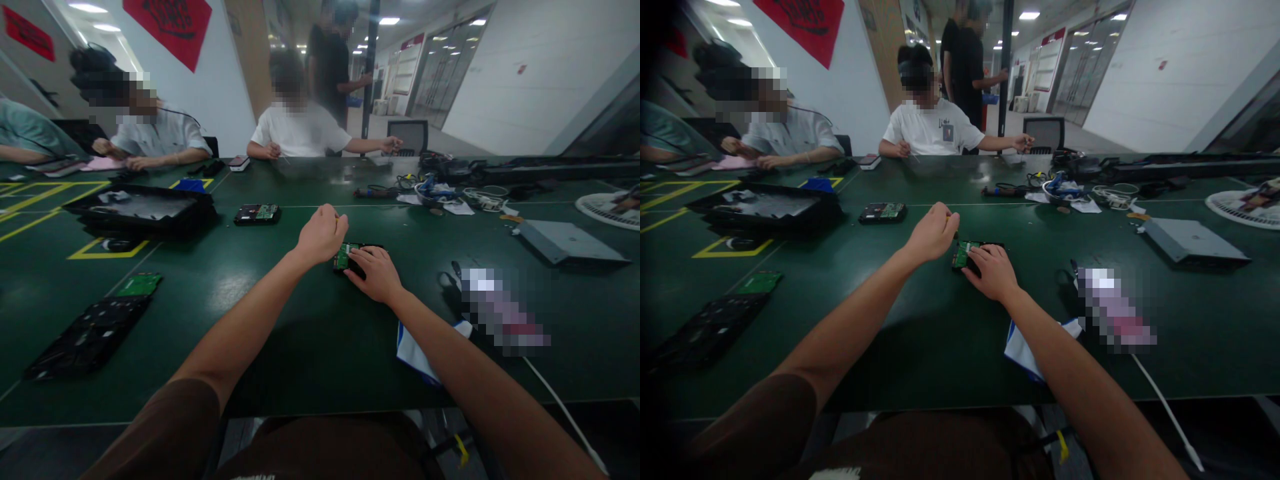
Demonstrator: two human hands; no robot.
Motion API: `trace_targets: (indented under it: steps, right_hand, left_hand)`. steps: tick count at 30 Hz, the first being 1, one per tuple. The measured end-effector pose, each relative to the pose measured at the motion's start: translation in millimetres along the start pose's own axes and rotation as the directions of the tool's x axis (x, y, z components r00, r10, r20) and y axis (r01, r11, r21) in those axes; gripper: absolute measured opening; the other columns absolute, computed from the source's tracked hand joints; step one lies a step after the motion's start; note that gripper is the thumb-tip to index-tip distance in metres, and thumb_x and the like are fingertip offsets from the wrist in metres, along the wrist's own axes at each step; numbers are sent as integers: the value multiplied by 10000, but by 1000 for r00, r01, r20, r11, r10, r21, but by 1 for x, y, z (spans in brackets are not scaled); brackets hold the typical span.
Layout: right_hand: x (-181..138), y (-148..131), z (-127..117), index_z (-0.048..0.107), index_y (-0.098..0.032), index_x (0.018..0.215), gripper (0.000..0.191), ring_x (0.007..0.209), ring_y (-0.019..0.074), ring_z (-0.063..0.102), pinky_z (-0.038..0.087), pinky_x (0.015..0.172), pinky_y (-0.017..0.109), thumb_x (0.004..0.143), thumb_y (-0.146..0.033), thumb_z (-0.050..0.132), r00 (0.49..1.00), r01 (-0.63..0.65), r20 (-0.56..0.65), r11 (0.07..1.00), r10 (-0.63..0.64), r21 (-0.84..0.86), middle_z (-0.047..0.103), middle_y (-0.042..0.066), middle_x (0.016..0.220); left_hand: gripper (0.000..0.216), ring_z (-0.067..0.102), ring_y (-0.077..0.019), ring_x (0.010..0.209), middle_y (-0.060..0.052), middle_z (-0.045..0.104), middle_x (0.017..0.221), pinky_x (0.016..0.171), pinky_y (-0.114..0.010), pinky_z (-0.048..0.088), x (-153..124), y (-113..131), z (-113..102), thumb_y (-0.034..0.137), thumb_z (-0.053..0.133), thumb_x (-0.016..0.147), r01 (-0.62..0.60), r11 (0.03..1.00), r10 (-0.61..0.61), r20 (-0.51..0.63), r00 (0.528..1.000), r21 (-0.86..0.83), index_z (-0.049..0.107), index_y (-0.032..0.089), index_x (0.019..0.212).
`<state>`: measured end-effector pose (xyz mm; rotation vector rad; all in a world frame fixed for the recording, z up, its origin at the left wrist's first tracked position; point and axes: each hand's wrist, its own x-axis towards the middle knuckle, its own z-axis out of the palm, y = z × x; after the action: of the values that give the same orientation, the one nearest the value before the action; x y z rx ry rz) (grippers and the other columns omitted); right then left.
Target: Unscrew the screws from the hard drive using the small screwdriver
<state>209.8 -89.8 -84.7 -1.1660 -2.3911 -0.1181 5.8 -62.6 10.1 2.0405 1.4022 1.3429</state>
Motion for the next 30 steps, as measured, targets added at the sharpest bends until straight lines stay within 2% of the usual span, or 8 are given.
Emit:
trace_targets:
  steps: [3, 6, 10, 14, 17, 21, 27, 30]
  right_hand:
    - [0, -1, 0, 663, -255, 1404, 488, 1323, 358, 532, 373, 1143, 590, 1017, -531, 555, 1000, -1, -2, 1000, 1, 3, 664, 87, 1440]
    - [0, -1, 0, 667, -253, 1396, 480, 1321, 350, 531, 370, 1148, 585, 1023, -530, 546, 1000, 2, -9, 1000, -2, -1, 664, 83, 1440]
    - [0, -1, -1, 667, -262, 1393, 468, 1323, 347, 529, 365, 1154, 585, 1028, -526, 542, 1000, 8, -12, 1000, -8, -3, 667, 74, 1436]
    - [0, -2, -1, 675, -232, 1379, 476, 1315, 345, 535, 366, 1159, 572, 1026, -525, 548, 1000, 9, -12, 1000, -9, -8, 672, 88, 1427]
    - [0, -2, -1, 676, -230, 1378, 479, 1323, 346, 533, 368, 1157, 577, 1026, -527, 546, 1000, 3, -15, 1000, -3, -1, 670, 90, 1430]
    - [0, -1, -1, 674, -242, 1382, 479, 1334, 352, 530, 367, 1156, 591, 1024, -533, 544, 1000, 4, -6, 1000, -4, 2, 666, 85, 1437]
    - [0, 0, -1, 675, -233, 1376, 488, 1327, 353, 536, 373, 1152, 583, 1023, -544, 545, 1000, 5, -4, 1000, -5, -11, 668, 89, 1433]
    - [0, 0, -1, 675, -226, 1374, 485, 1318, 351, 540, 376, 1150, 580, 1024, -537, 548, 1000, 9, -12, 1000, -9, -12, 669, 93, 1431]
  left_hand:
    - [206, 548, -205, 817, -32, 556, 825, 843, -349, 464, 5, -5, -1, 362, 630, 972, 36, 993, -32, 40, 999, -114, 535, 219, 857]
    - [211, 570, -167, 780, -34, 614, 856, 682, -276, 481, 8, -9, -2, 403, 638, 967, 119, 931, -67, 157, 985, -346, 603, 204, 909]
    - [246, 655, -179, 910, -66, 695, 969, 599, -223, 505, 6, -9, 0, 424, 629, 963, 318, 696, -91, 360, 929, -644, 633, 212, 1086]
    - [157, 674, -197, 960, -70, 707, 964, 668, -279, 576, 3, -5, 7, 347, 592, 960, 364, 536, -159, 333, 930, -762, 578, 207, 1029]
    - [167, 649, -195, 965, -79, 678, 984, 714, -302, 594, 5, -5, 8, 336, 572, 940, 342, 586, -150, 316, 937, -734, 634, 181, 942]
    - [249, 627, -197, 946, -91, 668, 1005, 653, -255, 560, 8, -9, 5, 360, 562, 910, 297, 705, -160, 263, 952, -644, 725, 172, 912]
    - [208, 668, -206, 836, -65, 675, 848, 645, -312, 578, 8, -9, 7, 365, 585, 889, 399, 545, -254, 308, 917, -737, 605, 186, 994]
    - [167, 654, -197, 832, -66, 663, 853, 673, -326, 595, 9, -9, 7, 344, 599, 862, 385, 551, -285, 267, 921, -740, 588, 184, 908]
